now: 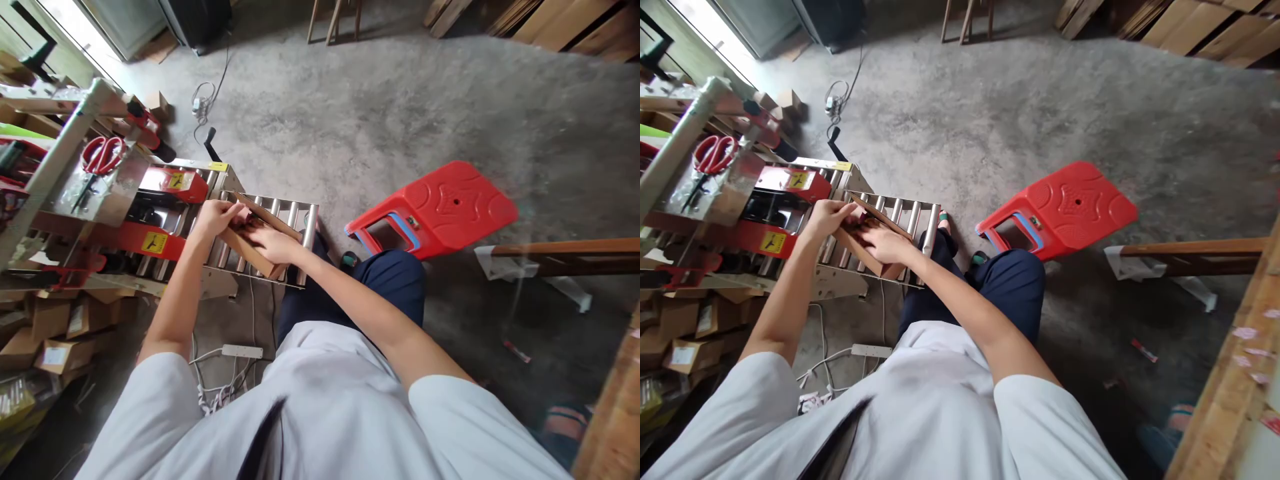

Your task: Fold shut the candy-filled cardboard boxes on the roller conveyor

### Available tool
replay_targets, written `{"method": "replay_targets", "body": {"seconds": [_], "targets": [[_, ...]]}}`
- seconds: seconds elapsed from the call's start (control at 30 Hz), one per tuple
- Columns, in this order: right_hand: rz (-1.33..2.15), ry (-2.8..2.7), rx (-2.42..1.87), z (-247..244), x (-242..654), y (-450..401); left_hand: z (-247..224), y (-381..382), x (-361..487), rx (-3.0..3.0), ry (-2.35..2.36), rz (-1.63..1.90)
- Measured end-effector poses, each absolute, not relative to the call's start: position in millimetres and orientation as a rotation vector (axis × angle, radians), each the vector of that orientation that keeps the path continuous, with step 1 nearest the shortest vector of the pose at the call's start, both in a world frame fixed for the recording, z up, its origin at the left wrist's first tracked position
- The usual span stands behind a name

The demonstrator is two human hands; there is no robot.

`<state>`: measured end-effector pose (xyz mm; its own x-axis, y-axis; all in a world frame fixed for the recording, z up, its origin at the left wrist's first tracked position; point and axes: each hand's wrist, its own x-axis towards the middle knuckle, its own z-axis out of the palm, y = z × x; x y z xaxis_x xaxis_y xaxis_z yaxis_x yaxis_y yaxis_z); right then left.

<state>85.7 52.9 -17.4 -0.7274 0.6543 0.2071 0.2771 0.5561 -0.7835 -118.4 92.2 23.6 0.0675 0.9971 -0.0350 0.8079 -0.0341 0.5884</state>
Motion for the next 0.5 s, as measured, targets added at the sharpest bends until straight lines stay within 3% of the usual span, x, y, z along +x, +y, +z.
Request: {"method": "replay_targets", "body": {"seconds": [0.1,0.2,0.3,0.5], "targets": [[1.186,-1.885,-0.670,1.9,106.9,49.1,11.6,97.1,-96.8,2.042,2.048,0.602],[1.042,-1.702,-0.783,19.5,126.7,39.8,1.9,93.0,-85.0,2.040,2.197,0.802],[0.842,-1.796,-1.018,17.5,129.9,22.0,0.9,92.7,-90.1,1.869,2.239,0.918],[0.784,-2.175,-1.035,-17.2,112.0,-9.8,11.7,60.9,-76.2,1.749,2.175,1.328]]}}
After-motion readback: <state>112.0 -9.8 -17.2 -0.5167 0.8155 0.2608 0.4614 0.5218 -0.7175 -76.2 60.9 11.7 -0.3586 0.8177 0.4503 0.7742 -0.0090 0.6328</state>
